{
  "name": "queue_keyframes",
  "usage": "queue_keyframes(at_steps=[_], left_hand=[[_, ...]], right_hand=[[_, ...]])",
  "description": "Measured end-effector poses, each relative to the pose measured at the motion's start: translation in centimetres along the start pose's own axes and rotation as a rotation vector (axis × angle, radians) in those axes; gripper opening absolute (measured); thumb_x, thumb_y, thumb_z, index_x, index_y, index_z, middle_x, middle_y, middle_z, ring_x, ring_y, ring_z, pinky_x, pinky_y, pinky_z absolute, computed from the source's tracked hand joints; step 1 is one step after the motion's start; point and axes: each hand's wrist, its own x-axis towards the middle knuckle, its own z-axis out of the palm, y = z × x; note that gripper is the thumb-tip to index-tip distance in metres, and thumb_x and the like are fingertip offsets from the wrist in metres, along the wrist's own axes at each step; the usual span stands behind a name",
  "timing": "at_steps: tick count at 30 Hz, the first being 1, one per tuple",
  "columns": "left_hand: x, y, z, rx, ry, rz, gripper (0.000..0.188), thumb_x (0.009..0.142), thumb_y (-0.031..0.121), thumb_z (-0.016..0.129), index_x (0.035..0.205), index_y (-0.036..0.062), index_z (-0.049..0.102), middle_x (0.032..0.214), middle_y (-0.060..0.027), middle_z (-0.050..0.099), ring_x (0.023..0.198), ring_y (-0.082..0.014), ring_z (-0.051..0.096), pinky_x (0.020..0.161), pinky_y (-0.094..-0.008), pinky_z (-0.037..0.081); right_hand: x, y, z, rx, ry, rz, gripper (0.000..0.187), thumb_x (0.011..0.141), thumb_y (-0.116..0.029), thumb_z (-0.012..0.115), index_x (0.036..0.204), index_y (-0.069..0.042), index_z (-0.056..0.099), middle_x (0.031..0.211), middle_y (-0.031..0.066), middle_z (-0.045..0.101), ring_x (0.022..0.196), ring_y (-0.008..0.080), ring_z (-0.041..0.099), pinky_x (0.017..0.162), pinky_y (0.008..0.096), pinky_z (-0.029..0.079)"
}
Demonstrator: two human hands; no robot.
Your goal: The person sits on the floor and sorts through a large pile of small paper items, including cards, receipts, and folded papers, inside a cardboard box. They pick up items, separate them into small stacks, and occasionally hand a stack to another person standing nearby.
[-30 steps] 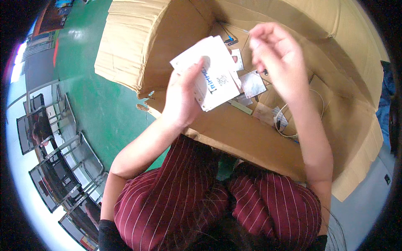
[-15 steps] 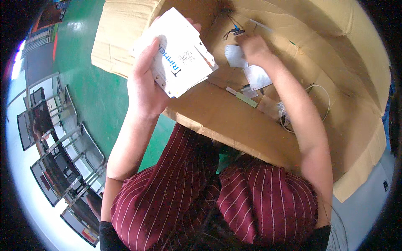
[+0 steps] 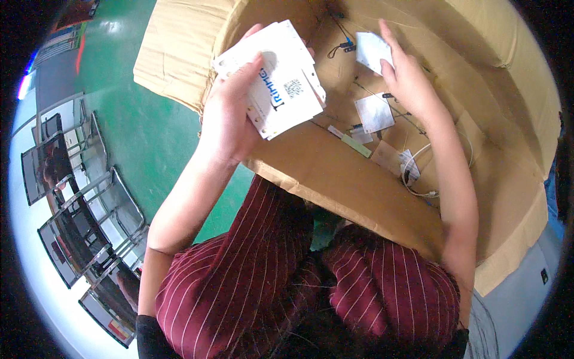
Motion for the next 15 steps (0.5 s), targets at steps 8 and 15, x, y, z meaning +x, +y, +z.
queue_keyframes(at_steps=[8, 15], left_hand=[[-0.7, -1.2, -0.6, 0.285, -0.067, 0.148, 0.054, 0.081, 0.016, 0.044, 0.127, 0.0061, 0.019, 0.113, -0.0169, 0.044, 0.101, -0.0275, 0.048, 0.084, -0.0384, 0.041], [-1.4, -2.5, 1.7, 0.196, -0.109, 0.114, 0.044, 0.084, 0.014, 0.041, 0.124, 0.0055, 0.027, 0.114, -0.0107, 0.044, 0.103, -0.0175, 0.044, 0.088, -0.0310, 0.035]], right_hand=[[-3.5, -6.9, -5.6, -0.314, 0.270, -0.830, 0.008, 0.067, -0.009, 0.053, 0.074, -0.007, 0.050, 0.062, 0.0071, 0.046, 0.050, 0.0199, 0.045, 0.043, 0.0295, 0.034], [-4.9, -9.2, -4.7, -0.212, 0.233, -0.749, 0.015, 0.061, -0.010, 0.057, 0.071, -0.008, 0.047, 0.060, 0.0036, 0.045, 0.051, 0.0181, 0.047, 0.044, 0.0306, 0.036]])
